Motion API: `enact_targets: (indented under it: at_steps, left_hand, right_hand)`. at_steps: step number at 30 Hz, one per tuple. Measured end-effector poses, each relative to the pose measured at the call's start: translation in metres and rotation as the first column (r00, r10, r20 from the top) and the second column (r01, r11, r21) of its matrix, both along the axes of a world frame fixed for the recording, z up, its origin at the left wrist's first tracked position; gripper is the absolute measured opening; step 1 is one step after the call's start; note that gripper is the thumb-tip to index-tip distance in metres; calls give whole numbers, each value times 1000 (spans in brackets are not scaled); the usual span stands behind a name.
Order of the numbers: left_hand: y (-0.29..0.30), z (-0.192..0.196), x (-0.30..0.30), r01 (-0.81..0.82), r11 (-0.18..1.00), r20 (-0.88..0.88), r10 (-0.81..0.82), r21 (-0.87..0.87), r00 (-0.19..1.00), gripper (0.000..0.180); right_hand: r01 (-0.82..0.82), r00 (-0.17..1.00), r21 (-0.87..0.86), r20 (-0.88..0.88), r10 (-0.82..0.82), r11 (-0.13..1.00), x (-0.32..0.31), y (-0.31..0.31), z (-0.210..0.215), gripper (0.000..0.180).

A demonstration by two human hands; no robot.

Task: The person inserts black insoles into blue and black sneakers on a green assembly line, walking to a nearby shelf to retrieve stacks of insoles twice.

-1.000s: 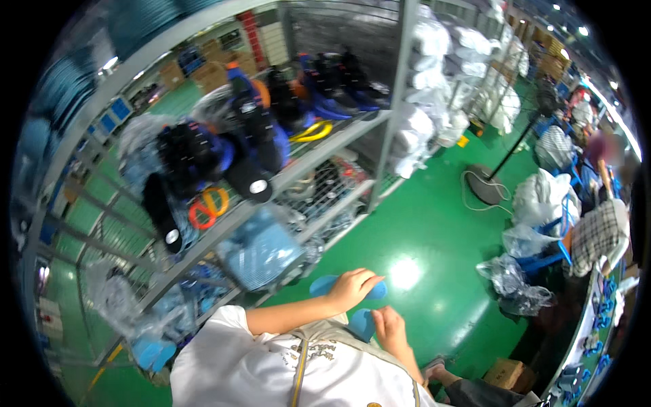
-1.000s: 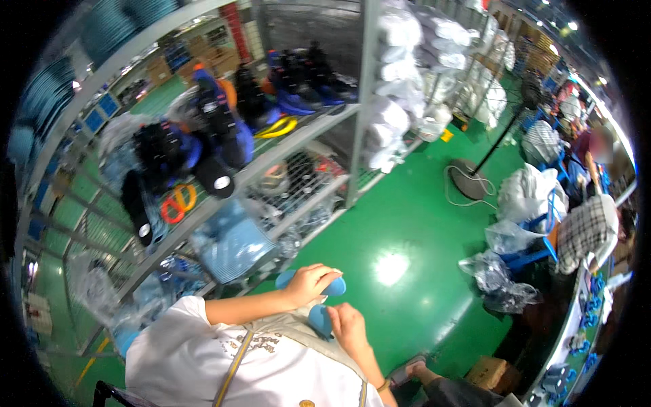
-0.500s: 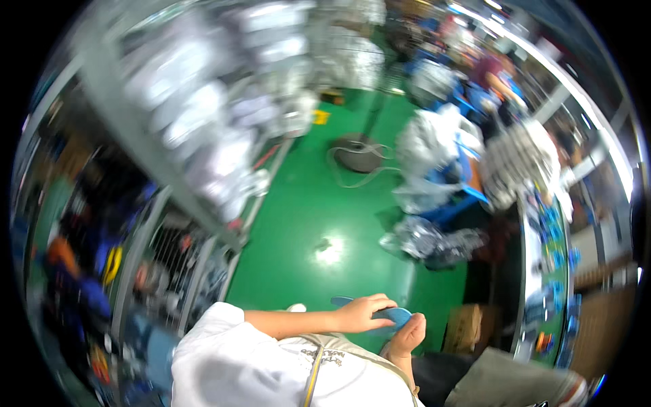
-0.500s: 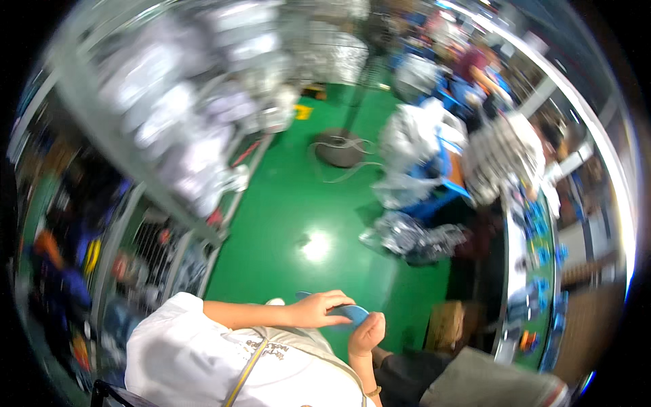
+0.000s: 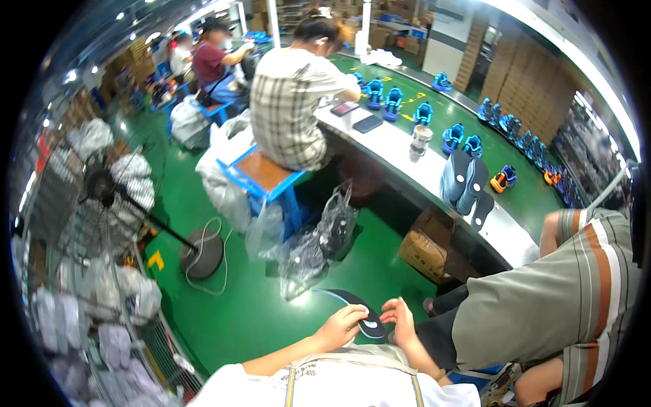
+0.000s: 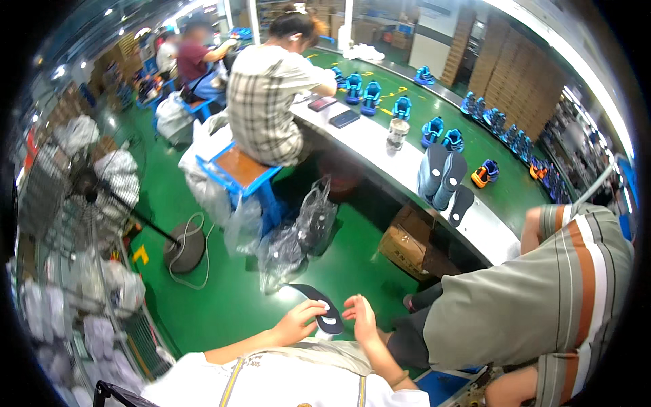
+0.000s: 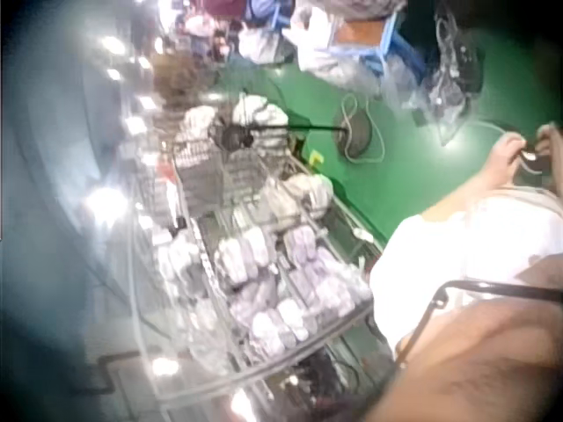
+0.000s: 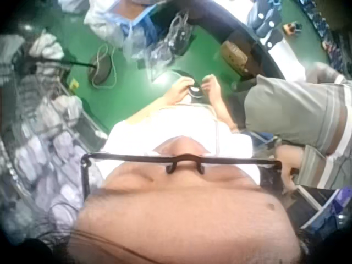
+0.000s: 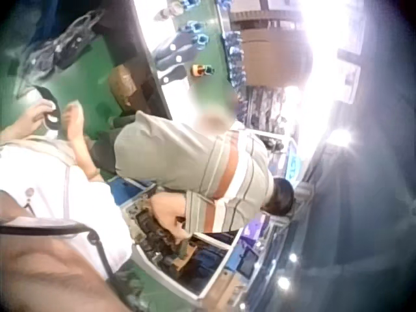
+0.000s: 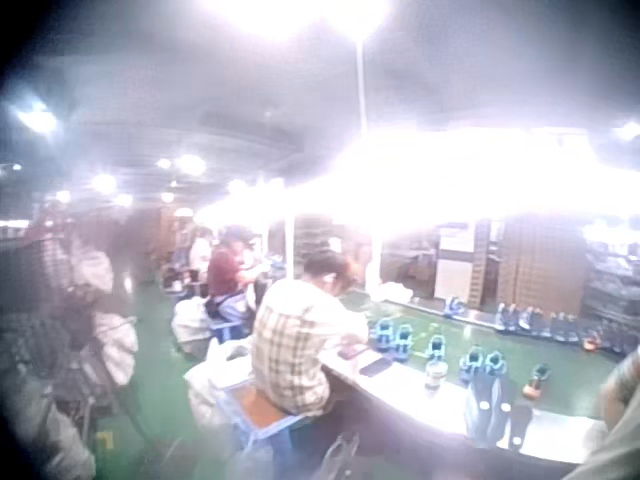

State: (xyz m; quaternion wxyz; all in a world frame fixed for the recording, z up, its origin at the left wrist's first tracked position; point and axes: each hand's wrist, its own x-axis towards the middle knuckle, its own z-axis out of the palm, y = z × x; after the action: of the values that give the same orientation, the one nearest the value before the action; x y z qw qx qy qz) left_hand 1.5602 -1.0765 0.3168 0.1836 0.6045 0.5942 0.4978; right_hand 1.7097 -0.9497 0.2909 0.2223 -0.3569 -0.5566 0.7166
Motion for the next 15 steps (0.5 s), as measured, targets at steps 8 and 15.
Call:
enact_targets:
  at_steps: [8,15]
  left_hand:
    - [144,-5,-111,434,898,-307,-394,72,866,23]
    - [302,27,-200,651,759,-293,-619,16,729,45]
  right_hand:
    - [-505,831,-91,217,512,859,-146,141,34,78]
    - [-77,987,337,159,24,939,-197,278,79,87]
